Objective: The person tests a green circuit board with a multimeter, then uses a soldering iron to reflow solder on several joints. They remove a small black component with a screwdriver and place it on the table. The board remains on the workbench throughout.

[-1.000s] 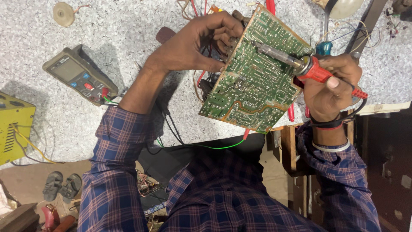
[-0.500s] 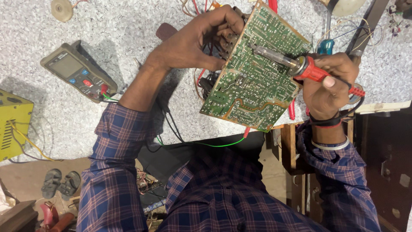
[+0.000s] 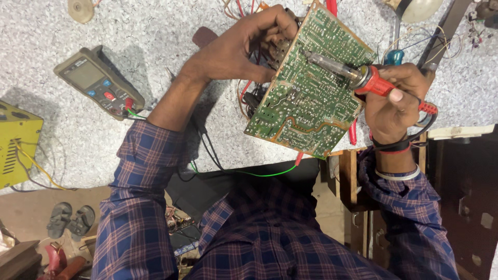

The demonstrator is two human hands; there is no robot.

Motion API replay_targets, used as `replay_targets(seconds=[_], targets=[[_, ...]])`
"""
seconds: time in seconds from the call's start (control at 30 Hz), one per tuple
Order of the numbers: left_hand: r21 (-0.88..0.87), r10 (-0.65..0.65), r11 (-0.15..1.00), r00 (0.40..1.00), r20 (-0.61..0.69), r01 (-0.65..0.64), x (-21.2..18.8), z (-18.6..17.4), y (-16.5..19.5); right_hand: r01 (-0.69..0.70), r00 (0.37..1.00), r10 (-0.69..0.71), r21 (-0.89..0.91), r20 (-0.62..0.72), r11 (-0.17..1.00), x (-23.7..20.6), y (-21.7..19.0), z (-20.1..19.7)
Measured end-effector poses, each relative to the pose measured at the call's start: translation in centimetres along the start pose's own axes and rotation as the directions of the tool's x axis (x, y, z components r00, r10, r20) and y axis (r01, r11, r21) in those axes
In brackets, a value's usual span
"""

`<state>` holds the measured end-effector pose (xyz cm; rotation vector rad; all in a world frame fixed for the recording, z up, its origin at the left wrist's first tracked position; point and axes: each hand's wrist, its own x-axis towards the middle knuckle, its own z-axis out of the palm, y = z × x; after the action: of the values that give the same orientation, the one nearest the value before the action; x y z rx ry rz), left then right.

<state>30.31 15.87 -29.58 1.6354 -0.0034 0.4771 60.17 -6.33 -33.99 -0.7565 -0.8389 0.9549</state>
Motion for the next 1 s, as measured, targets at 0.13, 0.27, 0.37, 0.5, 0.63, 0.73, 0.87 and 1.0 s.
replay_targets(seconds=[0.13, 0.27, 0.37, 0.5, 0.63, 0.73, 0.87, 1.0], targets=[[-0.084, -0.031, 0.996, 0.999, 0.014, 0.032, -0.3, 0.2, 0.2, -0.015, 1.0, 0.015, -0.002, -0.005, 1.0, -0.2, -0.1, -0.2], [-0.015, -0.042, 0.999, 0.999, 0.01, 0.043, -0.2, 0.0, 0.4, -0.017, 0.999, 0.02, -0.043, 0.048, 0.999, 0.1, -0.8, -0.1], [0.026, -0.034, 0.999, 0.999, 0.003, 0.034, -0.2, 0.0, 0.5, 0.013, 0.99, 0.011, -0.173, 0.14, 0.985, 0.8, -2.1, 0.3], [0.013, -0.019, 1.0, 1.0, 0.005, 0.019, -0.1, 0.0, 0.6, 0.097, 0.975, -0.005, -0.403, 0.223, 0.91, 1.6, -4.5, 1.8], [0.022, -0.029, 0.999, 1.0, 0.004, 0.029, -0.3, 0.1, 0.5, 0.252, 0.922, 0.021, -0.64, 0.387, 0.726, 2.4, -7.2, 3.1], [0.008, -0.01, 1.0, 1.0, 0.011, 0.01, -0.3, 0.2, 0.5, 0.34, 0.881, 0.009, -0.647, 0.473, 0.683, 2.8, -8.1, 4.0], [0.018, 0.029, 0.999, 1.0, 0.011, -0.029, -0.2, 0.3, 0.5, 0.45, 0.85, -0.045, -0.679, 0.524, 0.58, 2.7, -8.6, 5.1], [-0.022, 0.021, 1.0, 0.999, 0.028, -0.021, -0.2, 0.3, 0.7, 0.489, 0.836, -0.041, -0.709, 0.547, 0.508, 2.3, -9.1, 5.7]])
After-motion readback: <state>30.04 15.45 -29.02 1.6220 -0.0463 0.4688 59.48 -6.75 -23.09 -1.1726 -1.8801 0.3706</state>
